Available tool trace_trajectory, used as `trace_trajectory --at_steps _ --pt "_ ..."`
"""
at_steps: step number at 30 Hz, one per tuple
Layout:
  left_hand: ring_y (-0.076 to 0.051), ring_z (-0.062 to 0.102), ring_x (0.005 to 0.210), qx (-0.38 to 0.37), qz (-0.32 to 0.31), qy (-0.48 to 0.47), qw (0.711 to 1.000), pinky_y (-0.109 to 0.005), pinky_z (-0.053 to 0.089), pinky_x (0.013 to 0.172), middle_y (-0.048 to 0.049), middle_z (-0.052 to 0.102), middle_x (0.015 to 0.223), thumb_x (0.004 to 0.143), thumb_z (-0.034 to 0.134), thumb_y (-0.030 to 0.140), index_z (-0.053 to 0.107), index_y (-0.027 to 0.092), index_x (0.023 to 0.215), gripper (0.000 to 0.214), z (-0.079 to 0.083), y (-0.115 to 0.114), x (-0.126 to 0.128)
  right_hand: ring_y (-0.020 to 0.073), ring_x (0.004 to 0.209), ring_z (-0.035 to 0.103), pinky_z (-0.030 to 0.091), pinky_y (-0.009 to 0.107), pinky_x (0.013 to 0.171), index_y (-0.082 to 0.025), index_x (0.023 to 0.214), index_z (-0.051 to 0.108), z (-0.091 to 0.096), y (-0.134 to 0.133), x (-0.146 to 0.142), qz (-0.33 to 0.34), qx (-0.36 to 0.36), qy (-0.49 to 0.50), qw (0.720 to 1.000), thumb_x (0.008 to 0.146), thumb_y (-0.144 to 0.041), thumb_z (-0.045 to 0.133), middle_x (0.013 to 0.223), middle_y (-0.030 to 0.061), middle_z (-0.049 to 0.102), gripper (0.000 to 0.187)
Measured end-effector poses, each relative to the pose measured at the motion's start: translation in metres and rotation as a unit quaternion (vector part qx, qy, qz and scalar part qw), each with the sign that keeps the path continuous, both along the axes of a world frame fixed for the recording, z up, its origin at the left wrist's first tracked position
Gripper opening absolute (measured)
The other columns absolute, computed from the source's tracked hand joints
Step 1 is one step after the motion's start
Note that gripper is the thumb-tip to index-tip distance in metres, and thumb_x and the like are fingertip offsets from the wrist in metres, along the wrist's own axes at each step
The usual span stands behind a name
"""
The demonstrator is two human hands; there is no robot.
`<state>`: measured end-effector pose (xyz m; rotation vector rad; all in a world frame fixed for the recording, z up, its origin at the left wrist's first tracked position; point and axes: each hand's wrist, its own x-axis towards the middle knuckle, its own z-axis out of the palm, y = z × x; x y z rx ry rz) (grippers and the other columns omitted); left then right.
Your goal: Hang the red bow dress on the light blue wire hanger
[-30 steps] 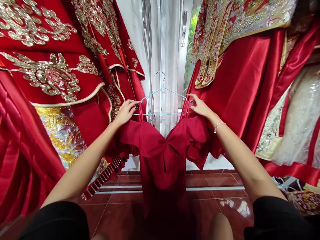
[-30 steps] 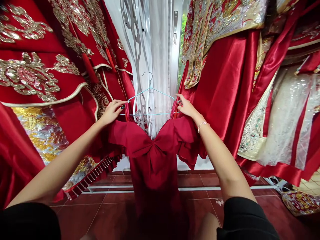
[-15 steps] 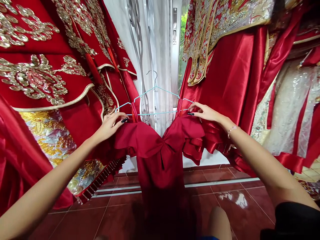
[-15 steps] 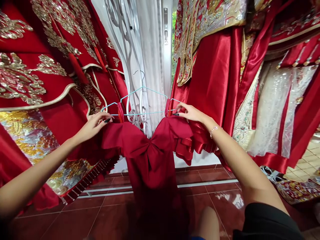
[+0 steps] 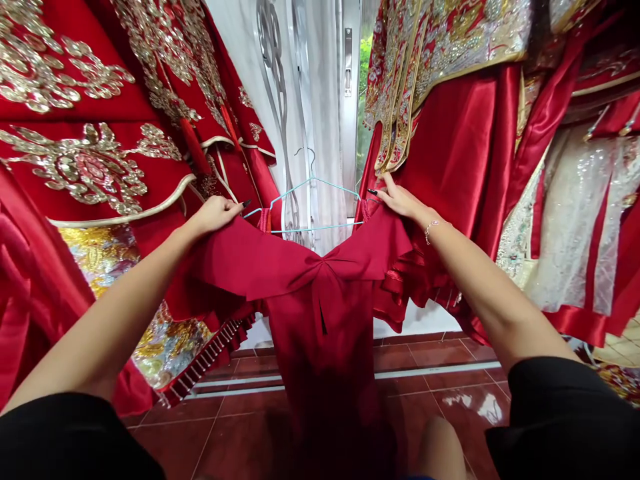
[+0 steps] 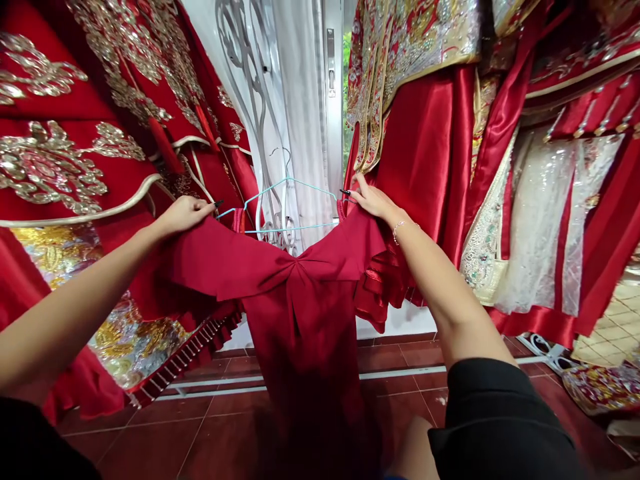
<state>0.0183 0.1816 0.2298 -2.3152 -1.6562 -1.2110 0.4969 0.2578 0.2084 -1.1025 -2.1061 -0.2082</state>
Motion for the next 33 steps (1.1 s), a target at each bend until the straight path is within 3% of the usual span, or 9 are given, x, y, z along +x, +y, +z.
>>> trace_trajectory --at_steps 7,11,16,20,22,25,28,31,33 --pt "-0.012 0.023 0.051 0.056 -0.009 0.133 0.99 -0.031 0.025 0.059 0.0021 0.025 0.046 0.084 0.053 0.034 0.029 0.022 0.039 0.053 0.053 0.033 0.032 0.0258 0.073 0.058 0.048 0.041 0.077 -0.02 0.13 0.041 0.035 -0.009 -0.024 0.011 0.048 -0.066 0.997 0.092 -0.041 0.046 0.081 0.0059 0.065 0.044" --pt "-0.013 0.027 0.053 0.07 -0.051 0.144 0.986 -0.031 0.027 0.062 0.0019 0.024 0.051 0.086 0.054 0.035 0.029 0.022 0.043 0.051 0.065 0.047 0.065 0.0246 0.071 0.057 0.047 0.038 0.071 -0.019 0.132 0.041 0.056 -0.015 -0.053 -0.002 0.047 -0.138 0.989 0.088 -0.036 0.051 0.086 0.0072 0.067 0.049" --pt "-0.015 0.036 0.055 0.074 -0.092 0.231 0.966 -0.031 0.033 0.063 -0.0012 0.037 0.053 0.089 0.051 0.039 0.033 0.021 0.047 0.05 0.046 0.057 0.088 0.0249 0.074 0.06 0.043 0.035 0.064 -0.017 0.134 0.042 0.057 -0.025 -0.083 -0.061 -0.002 -0.305 0.95 0.079 -0.029 0.062 0.1 0.013 0.07 0.059" --pt "-0.021 0.052 0.076 0.138 -0.083 0.277 0.947 -0.03 0.043 0.073 -0.0072 0.055 0.071 0.095 0.046 0.044 0.042 0.02 0.054 0.047 0.032 0.053 0.085 0.0277 0.09 0.065 0.044 0.033 0.067 -0.015 0.143 0.035 0.053 -0.039 -0.094 -0.115 -0.009 -0.401 0.909 0.079 -0.018 0.062 0.114 0.0182 0.07 0.069" --pt "-0.024 0.055 0.09 0.159 -0.057 0.277 0.946 -0.03 0.046 0.073 -0.0106 0.06 0.087 0.097 0.044 0.05 0.047 0.019 0.058 0.05 0.031 0.048 0.085 0.0299 0.104 0.064 0.045 0.035 0.073 -0.018 0.144 0.036 0.053 -0.046 -0.103 -0.143 0.009 -0.422 0.895 0.083 -0.012 0.056 0.117 0.0182 0.071 0.064" --pt "-0.029 0.053 0.108 0.167 -0.011 0.268 0.949 -0.031 0.048 0.073 -0.0145 0.059 0.106 0.099 0.04 0.057 0.055 0.016 0.061 0.058 0.031 0.041 0.09 0.0325 0.122 0.056 0.047 0.039 0.082 -0.02 0.135 0.05 0.054 -0.054 -0.124 -0.175 0.029 -0.387 0.905 0.091 -0.008 0.046 0.113 0.0171 0.072 0.046" --pt "-0.033 0.05 0.117 0.144 0.003 0.264 0.954 -0.034 0.051 0.076 -0.0166 0.057 0.116 0.098 0.042 0.058 0.063 0.015 0.069 0.056 0.025 0.033 0.101 0.0352 0.122 0.055 0.049 0.042 0.086 -0.015 0.123 0.062 0.051 -0.054 -0.136 -0.175 0.023 -0.357 0.917 0.087 -0.005 0.048 0.111 0.0196 0.071 0.04" --pt "-0.033 0.051 0.122 0.128 0.019 0.203 0.971 -0.036 0.054 0.078 -0.0163 0.05 0.134 0.098 0.047 0.049 0.067 0.018 0.103 0.037 0.009 0.022 0.113 0.0376 0.119 0.053 0.05 0.045 0.086 -0.01 0.123 0.062 0.034 -0.054 -0.131 -0.151 0.049 -0.323 0.933 0.085 -0.009 0.048 0.116 0.023 0.068 0.041" --pt "-0.033 0.052 0.124 0.133 0.071 0.124 0.981 -0.04 0.054 0.083 -0.0167 0.044 0.143 0.097 0.048 0.04 0.055 0.022 0.13 0.038 -0.005 0.015 0.121 0.0367 0.121 0.049 0.047 0.047 0.091 -0.01 0.123 0.061 0.015 -0.056 -0.121 -0.099 0.097 -0.301 0.943 0.087 -0.012 0.045 0.124 0.0228 0.063 0.04"
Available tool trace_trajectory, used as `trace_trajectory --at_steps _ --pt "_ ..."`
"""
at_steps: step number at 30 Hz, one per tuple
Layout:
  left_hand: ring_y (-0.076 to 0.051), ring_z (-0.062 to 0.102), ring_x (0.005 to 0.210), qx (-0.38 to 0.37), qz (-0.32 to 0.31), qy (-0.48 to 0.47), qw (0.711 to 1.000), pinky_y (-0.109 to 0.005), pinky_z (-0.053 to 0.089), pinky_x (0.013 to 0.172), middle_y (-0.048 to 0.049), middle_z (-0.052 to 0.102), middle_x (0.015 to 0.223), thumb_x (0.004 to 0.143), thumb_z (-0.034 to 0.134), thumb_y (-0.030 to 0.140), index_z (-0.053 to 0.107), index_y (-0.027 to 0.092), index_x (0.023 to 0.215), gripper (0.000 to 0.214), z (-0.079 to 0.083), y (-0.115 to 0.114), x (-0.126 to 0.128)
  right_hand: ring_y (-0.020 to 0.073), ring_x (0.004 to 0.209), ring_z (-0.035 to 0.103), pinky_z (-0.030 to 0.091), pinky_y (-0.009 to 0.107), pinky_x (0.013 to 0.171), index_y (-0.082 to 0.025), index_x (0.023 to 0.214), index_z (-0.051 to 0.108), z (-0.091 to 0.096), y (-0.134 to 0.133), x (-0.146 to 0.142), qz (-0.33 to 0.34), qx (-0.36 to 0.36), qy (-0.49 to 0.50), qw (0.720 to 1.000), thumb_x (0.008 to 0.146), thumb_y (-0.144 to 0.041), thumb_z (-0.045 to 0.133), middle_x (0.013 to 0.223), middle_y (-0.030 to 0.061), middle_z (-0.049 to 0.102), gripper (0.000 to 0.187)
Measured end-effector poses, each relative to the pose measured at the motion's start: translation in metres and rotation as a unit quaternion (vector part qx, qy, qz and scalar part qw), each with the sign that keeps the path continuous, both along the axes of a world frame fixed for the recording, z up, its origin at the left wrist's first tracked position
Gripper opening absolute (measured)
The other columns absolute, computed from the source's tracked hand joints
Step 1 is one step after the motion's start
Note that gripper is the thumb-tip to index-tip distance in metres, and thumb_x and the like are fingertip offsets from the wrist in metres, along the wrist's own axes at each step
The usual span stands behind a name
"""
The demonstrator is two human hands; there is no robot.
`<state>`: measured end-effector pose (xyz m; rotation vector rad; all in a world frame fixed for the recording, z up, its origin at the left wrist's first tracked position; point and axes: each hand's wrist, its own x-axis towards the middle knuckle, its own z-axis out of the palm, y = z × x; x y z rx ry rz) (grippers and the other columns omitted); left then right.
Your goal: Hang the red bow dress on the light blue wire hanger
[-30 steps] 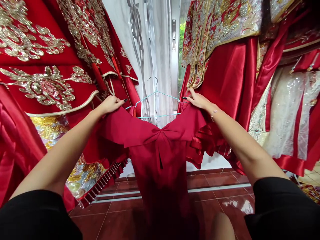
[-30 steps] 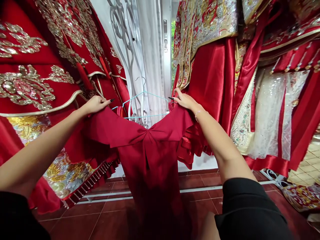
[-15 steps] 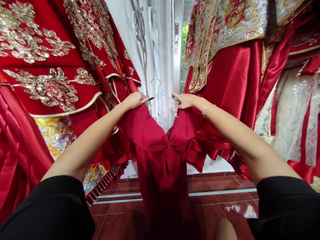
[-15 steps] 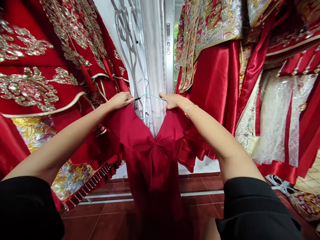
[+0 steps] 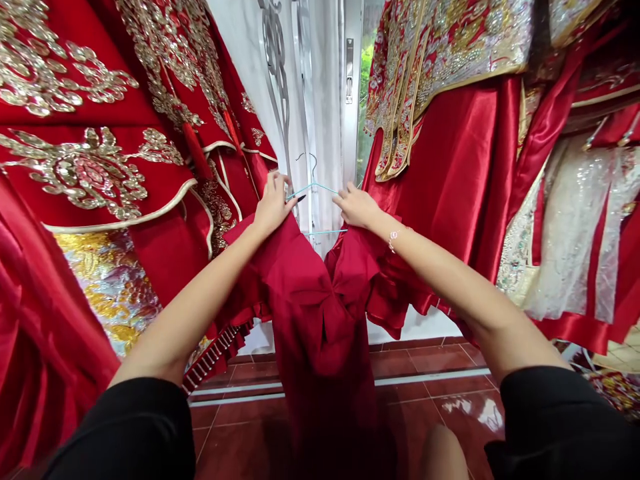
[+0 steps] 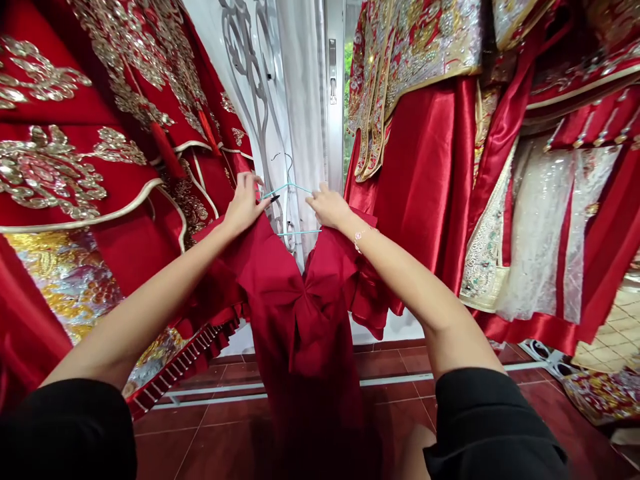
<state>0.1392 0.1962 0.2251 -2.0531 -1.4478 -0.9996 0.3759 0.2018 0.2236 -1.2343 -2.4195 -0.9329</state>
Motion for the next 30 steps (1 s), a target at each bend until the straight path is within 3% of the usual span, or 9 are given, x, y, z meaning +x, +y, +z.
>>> trace_trajectory --at_steps 3,5,7,9,11,16,22,26,30 --pt "-0.036 0.055 0.122 -0.013 0.077 -0.075 0.994 -0.05 0.047 0.098 -0.0189 0.054 0.137 0.093 0.045 0.031 0.043 0.021 0.144 0.052 -0.019 -0.007 0.011 0.0339 0.123 0.046 0.038 0.051 0.104 -0.013 0.124 0.059 -0.027 -0.002 0.012 0.075 0.055 0.084 0.992 0.09 -0.017 0.043 0.136 0.0199 0.056 0.038" --pt "-0.038 0.055 0.123 -0.028 0.11 -0.078 0.99 -0.053 0.04 0.106 -0.0206 0.059 0.131 0.09 0.043 0.028 0.048 0.016 0.141 0.053 -0.029 -0.006 0.017 0.0347 0.126 0.044 0.032 0.055 0.109 -0.016 0.13 0.055 -0.037 0.003 0.014 0.041 0.07 0.226 0.971 0.09 -0.023 0.045 0.141 0.0181 0.053 0.042" --pt "-0.039 0.054 0.124 -0.025 0.125 -0.083 0.988 -0.052 0.038 0.108 -0.0214 0.06 0.129 0.088 0.042 0.027 0.054 0.013 0.135 0.051 -0.034 -0.003 0.02 0.0363 0.128 0.045 0.03 0.059 0.11 -0.019 0.134 0.05 -0.039 0.012 0.012 -0.019 0.018 0.345 0.938 0.086 -0.028 0.05 0.14 0.0162 0.054 0.048" --pt "-0.038 0.054 0.123 -0.013 0.126 -0.096 0.987 -0.051 0.037 0.108 -0.0197 0.062 0.128 0.087 0.041 0.027 0.057 0.015 0.132 0.049 -0.037 0.001 0.021 0.0361 0.125 0.049 0.032 0.058 0.108 -0.02 0.132 0.048 -0.04 0.021 0.009 -0.053 -0.056 0.387 0.919 0.082 -0.024 0.051 0.135 0.0151 0.059 0.051" --pt "-0.036 0.055 0.122 -0.005 0.12 -0.108 0.987 -0.049 0.037 0.108 -0.0171 0.063 0.127 0.086 0.041 0.027 0.059 0.019 0.13 0.048 -0.039 0.003 0.019 0.0346 0.124 0.051 0.033 0.056 0.109 -0.017 0.131 0.048 -0.041 0.026 0.007 -0.056 -0.075 0.389 0.916 0.081 -0.018 0.048 0.132 0.0153 0.062 0.05" --pt "-0.035 0.054 0.123 0.0 0.101 -0.125 0.987 -0.048 0.035 0.109 -0.0148 0.062 0.127 0.084 0.044 0.028 0.061 0.022 0.127 0.047 -0.042 0.006 0.016 0.0318 0.125 0.051 0.032 0.053 0.11 -0.016 0.129 0.048 -0.05 0.02 0.006 -0.048 -0.033 0.395 0.917 0.082 -0.012 0.042 0.131 0.0143 0.062 0.048" --pt "-0.035 0.05 0.13 -0.03 0.068 -0.13 0.989 -0.049 0.03 0.115 -0.014 0.058 0.136 0.081 0.047 0.027 0.056 0.022 0.136 0.055 -0.043 0.006 0.01 0.0318 0.125 0.052 0.035 0.054 0.108 -0.016 0.131 0.047 -0.049 0.017 0.009 -0.044 -0.042 0.385 0.921 0.08 -0.007 0.04 0.129 0.0157 0.062 0.052" --pt "-0.036 0.049 0.135 -0.117 0.009 -0.091 0.989 -0.051 0.026 0.119 -0.0126 0.053 0.144 0.075 0.054 0.029 0.045 0.022 0.148 0.075 -0.027 0.005 -0.008 0.034 0.114 0.057 0.039 0.056 0.104 -0.015 0.131 0.049 -0.043 0.02 0.013 -0.051 -0.044 0.351 0.934 0.076 0.0 0.04 0.115 0.0173 0.067 0.058" --pt "-0.032 0.05 0.135 -0.233 -0.074 -0.05 0.968 -0.041 0.036 0.116 -0.0095 0.049 0.152 0.068 0.055 0.027 0.038 0.018 0.154 0.088 0.0 -0.002 -0.031 0.0361 0.114 0.057 0.046 0.057 0.098 -0.015 0.134 0.049 -0.041 0.02 0.017 -0.083 -0.052 0.326 0.94 0.076 0.001 0.043 0.114 0.0197 0.065 0.06"
